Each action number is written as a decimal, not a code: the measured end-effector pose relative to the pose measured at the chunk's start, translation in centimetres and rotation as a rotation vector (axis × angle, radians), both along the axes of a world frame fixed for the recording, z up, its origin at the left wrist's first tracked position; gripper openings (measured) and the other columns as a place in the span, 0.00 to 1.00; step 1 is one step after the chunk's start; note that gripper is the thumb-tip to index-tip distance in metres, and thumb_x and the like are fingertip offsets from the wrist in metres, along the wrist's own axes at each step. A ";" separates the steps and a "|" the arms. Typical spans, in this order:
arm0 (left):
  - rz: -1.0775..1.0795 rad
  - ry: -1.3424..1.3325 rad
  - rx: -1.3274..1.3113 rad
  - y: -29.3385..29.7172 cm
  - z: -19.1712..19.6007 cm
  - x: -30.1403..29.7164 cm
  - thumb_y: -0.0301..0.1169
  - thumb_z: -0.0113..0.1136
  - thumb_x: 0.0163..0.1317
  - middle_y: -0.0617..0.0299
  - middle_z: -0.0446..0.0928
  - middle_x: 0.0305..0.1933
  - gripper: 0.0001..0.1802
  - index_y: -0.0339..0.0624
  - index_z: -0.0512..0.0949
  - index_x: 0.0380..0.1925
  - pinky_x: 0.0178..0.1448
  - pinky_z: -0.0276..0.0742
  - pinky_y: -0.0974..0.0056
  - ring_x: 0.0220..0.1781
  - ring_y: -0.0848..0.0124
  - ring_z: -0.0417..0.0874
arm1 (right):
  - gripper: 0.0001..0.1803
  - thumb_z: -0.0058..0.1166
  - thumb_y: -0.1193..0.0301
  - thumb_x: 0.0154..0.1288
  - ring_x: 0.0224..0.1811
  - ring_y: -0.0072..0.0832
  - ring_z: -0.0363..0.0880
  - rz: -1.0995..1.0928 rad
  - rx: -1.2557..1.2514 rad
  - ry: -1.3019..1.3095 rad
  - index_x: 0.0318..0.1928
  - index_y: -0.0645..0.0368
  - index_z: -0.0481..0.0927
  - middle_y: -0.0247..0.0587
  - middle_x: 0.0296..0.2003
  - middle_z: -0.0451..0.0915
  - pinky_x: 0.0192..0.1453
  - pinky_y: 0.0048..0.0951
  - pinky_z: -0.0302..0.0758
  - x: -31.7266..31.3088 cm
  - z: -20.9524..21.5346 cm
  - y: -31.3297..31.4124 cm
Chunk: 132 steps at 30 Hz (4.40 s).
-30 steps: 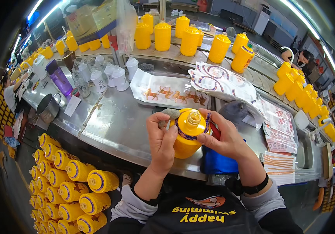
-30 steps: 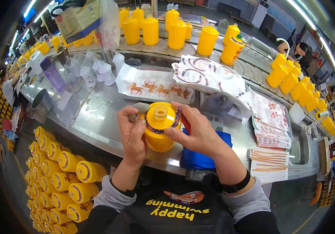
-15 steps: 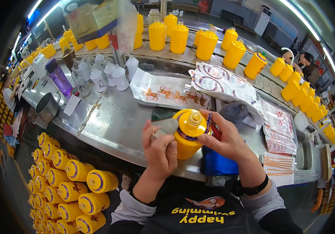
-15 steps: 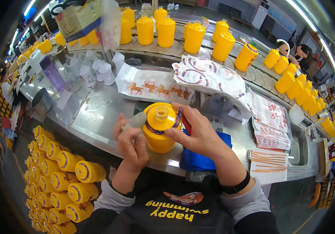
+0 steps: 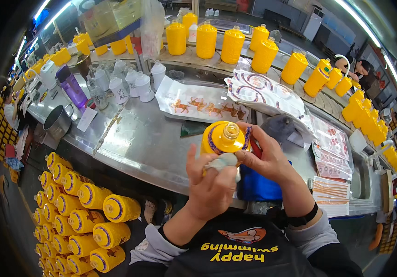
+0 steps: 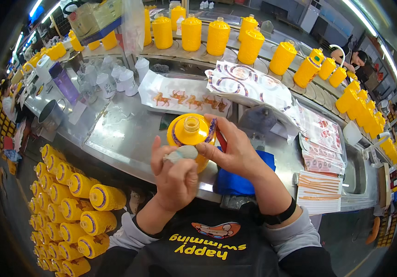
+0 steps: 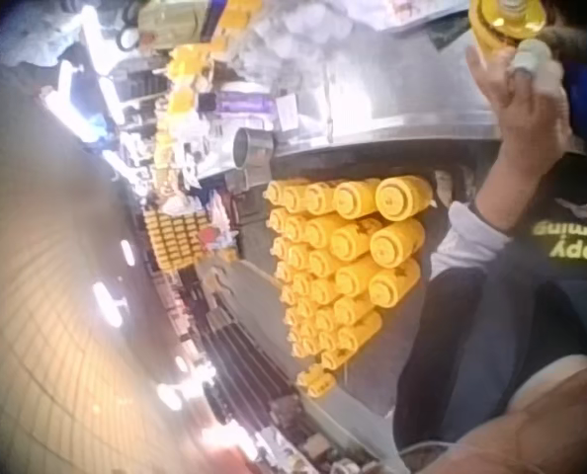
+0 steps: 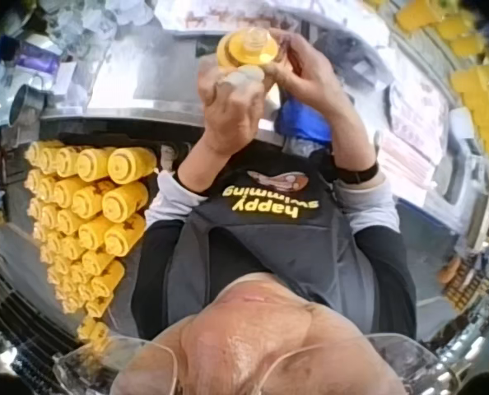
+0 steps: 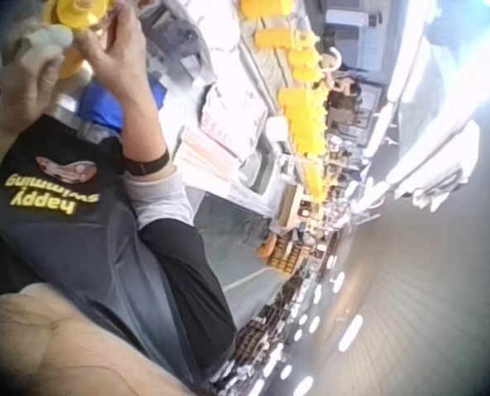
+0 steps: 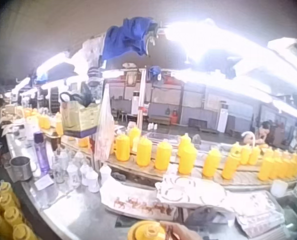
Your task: Applying labels and decorative stickers to yellow textured bottles on a factory production line.
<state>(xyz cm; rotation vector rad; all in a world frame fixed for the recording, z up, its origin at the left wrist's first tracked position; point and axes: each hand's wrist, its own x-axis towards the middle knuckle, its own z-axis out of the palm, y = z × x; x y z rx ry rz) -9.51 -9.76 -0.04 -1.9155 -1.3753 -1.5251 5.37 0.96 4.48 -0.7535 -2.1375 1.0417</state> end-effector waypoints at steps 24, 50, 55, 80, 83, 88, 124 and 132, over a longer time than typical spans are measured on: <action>-0.371 -0.829 -0.109 2.1 -1.2 1.0 0.27 0.54 0.66 0.52 0.61 0.54 0.23 0.35 0.57 0.56 0.65 0.61 0.60 0.59 0.63 0.65 | 0.38 0.68 0.50 0.56 0.48 0.31 0.77 0.228 -0.081 -0.050 0.58 0.64 0.72 0.46 0.47 0.78 0.54 0.31 0.74 0.7 1.6 3.1; -0.578 -0.916 -0.415 2.7 0.5 -0.9 0.31 0.58 0.60 0.53 0.62 0.58 0.35 0.37 0.53 0.63 0.68 0.64 0.62 0.61 0.66 0.68 | 0.40 0.69 0.52 0.57 0.59 0.28 0.73 0.229 -0.232 -0.058 0.61 0.65 0.67 0.44 0.54 0.75 0.65 0.30 0.67 1.2 1.4 2.6; -0.588 -0.913 -0.429 2.8 0.6 -1.1 0.31 0.58 0.59 0.53 0.62 0.58 0.35 0.37 0.54 0.63 0.68 0.64 0.62 0.61 0.66 0.68 | 0.39 0.70 0.53 0.55 0.56 0.32 0.76 0.212 -0.223 -0.033 0.59 0.64 0.69 0.48 0.51 0.78 0.62 0.30 0.70 1.2 1.6 2.6; -0.786 -0.837 -0.601 4.2 0.1 -7.1 0.37 0.52 0.71 0.57 0.71 0.62 0.23 0.36 0.68 0.61 0.69 0.63 0.63 0.65 0.68 0.70 | 0.36 0.58 0.55 0.66 0.62 0.38 0.72 0.048 0.012 -0.130 0.66 0.64 0.65 0.52 0.60 0.73 0.66 0.34 0.67 2.8 1.8 -2.2; -0.735 -0.879 -0.557 3.4 0.7 -5.2 0.41 0.50 0.72 0.55 0.70 0.63 0.27 0.34 0.65 0.64 0.69 0.63 0.62 0.65 0.67 0.70 | 0.33 0.58 0.57 0.66 0.44 0.37 0.73 0.075 0.095 -0.031 0.65 0.62 0.67 0.50 0.42 0.77 0.52 0.35 0.71 2.3 1.5 -1.7; -0.604 -0.758 -0.453 2.2 1.0 -2.6 0.37 0.61 0.61 0.52 0.65 0.63 0.36 0.34 0.60 0.67 0.69 0.63 0.60 0.64 0.63 0.70 | 0.28 0.59 0.61 0.66 0.47 0.34 0.78 -0.006 0.053 -0.099 0.62 0.62 0.71 0.47 0.49 0.78 0.50 0.29 0.75 1.9 1.4 -1.4; -0.424 -0.662 -0.368 2.5 0.4 -1.8 0.34 0.60 0.59 0.51 0.67 0.56 0.30 0.34 0.66 0.60 0.66 0.65 0.60 0.59 0.62 0.71 | 0.21 0.62 0.64 0.64 0.33 0.25 0.74 -0.036 0.186 -0.058 0.54 0.61 0.76 0.40 0.36 0.75 0.37 0.27 0.73 1.2 1.5 -1.1; -0.410 -0.634 -0.352 2.7 0.3 -1.7 0.34 0.59 0.60 0.51 0.66 0.57 0.29 0.34 0.65 0.60 0.66 0.65 0.60 0.59 0.62 0.70 | 0.18 0.61 0.65 0.63 0.35 0.34 0.72 -0.044 0.140 -0.013 0.49 0.62 0.77 0.41 0.29 0.75 0.41 0.35 0.71 0.9 1.7 -1.3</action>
